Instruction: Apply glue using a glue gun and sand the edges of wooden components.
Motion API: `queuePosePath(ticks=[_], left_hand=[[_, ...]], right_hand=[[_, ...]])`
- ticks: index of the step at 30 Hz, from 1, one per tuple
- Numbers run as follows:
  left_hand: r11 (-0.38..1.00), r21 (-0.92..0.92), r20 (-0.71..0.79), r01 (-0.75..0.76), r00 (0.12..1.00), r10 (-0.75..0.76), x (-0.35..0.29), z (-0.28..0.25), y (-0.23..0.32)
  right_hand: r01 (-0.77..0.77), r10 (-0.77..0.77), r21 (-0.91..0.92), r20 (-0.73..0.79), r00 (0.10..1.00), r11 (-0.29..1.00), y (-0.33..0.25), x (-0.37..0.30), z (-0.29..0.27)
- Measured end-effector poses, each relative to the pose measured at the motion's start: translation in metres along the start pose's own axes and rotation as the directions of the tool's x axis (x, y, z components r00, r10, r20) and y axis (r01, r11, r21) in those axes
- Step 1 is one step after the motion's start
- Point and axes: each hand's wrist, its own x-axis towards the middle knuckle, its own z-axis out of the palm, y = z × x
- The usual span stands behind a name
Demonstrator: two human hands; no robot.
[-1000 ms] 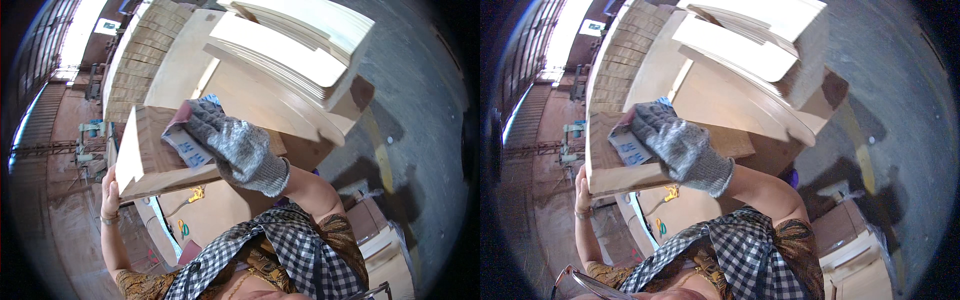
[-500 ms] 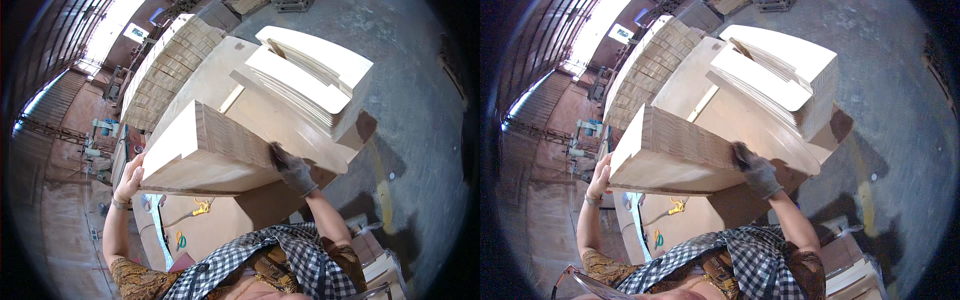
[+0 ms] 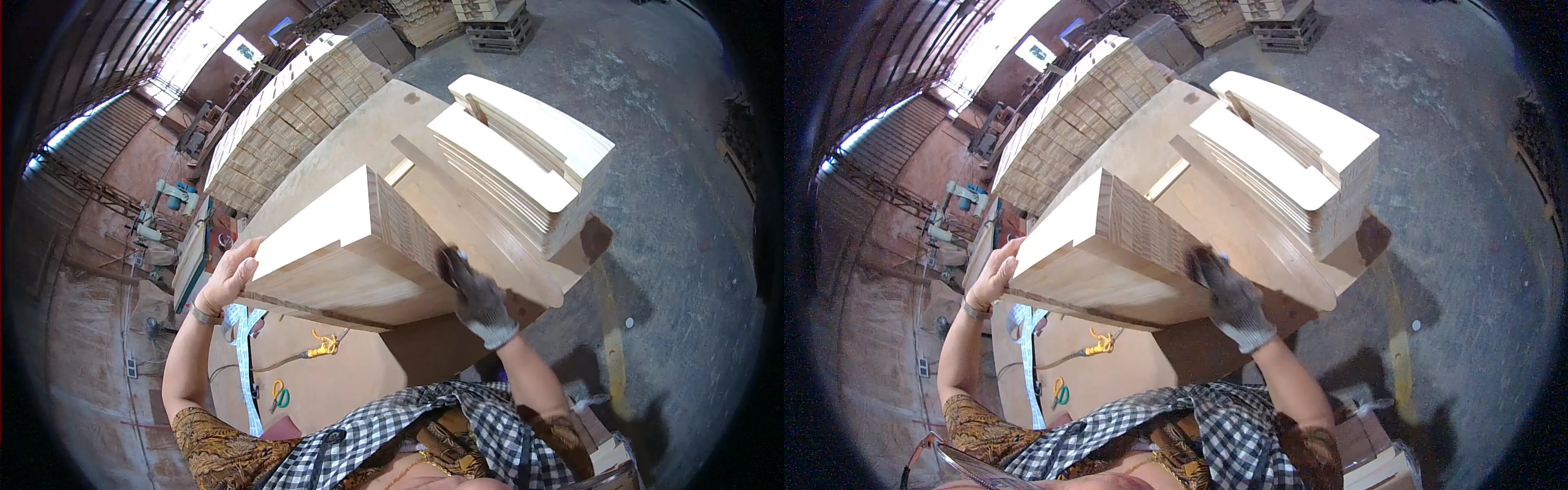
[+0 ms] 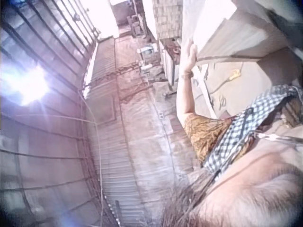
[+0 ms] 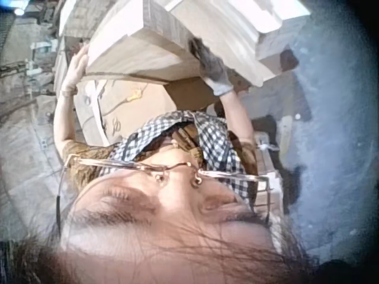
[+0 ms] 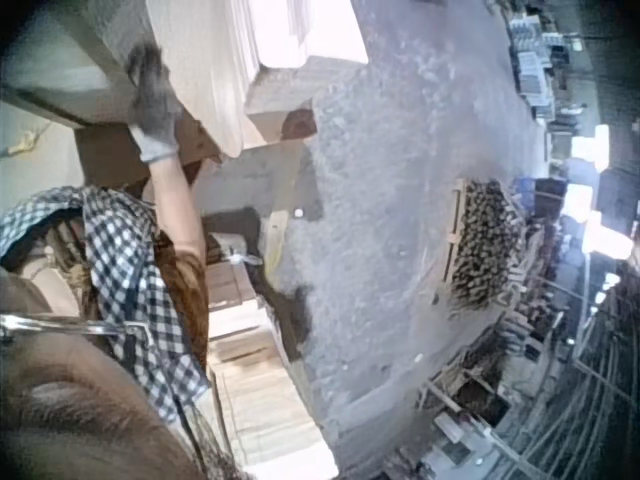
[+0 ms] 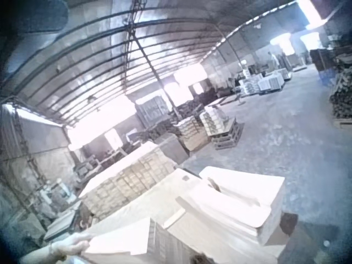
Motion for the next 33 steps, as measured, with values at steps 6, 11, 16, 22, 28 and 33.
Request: queuePosePath(ticks=[6,11,16,22,28,33], left_hand=[[0.999,-0.026,-0.044,-0.047,0.998,0.046,0.000,0.008,-0.001],[0.998,-0.046,0.022,-0.051,0.998,0.052,-0.002,0.001,-0.005],[0.987,-0.138,0.089,-0.085,0.991,0.098,0.002,0.001,0.007],[0.989,-0.086,0.043,-0.116,0.992,0.120,0.006,0.001,-0.006],[0.988,-0.087,0.044,-0.126,0.991,0.130,0.007,0.002,0.009],[0.986,-0.101,0.025,-0.131,0.991,0.134,0.003,0.005,-0.001]], right_hand=[[-0.110,0.107,0.041,0.061,0.992,0.993,0.024,-0.009,0.008],[0.436,-0.549,-0.345,-0.392,0.738,0.831,-0.082,0.089,-0.051],[0.334,-0.386,-0.239,-0.223,0.895,0.912,-0.079,0.080,-0.049],[-0.050,0.048,-0.205,-0.011,0.999,0.978,-0.002,-0.015,0.017],[0.074,-0.102,-0.167,-0.166,0.981,0.983,-0.011,-0.004,-0.009],[0.490,-0.723,-0.582,-0.269,0.637,0.649,-0.099,0.082,-0.063]])
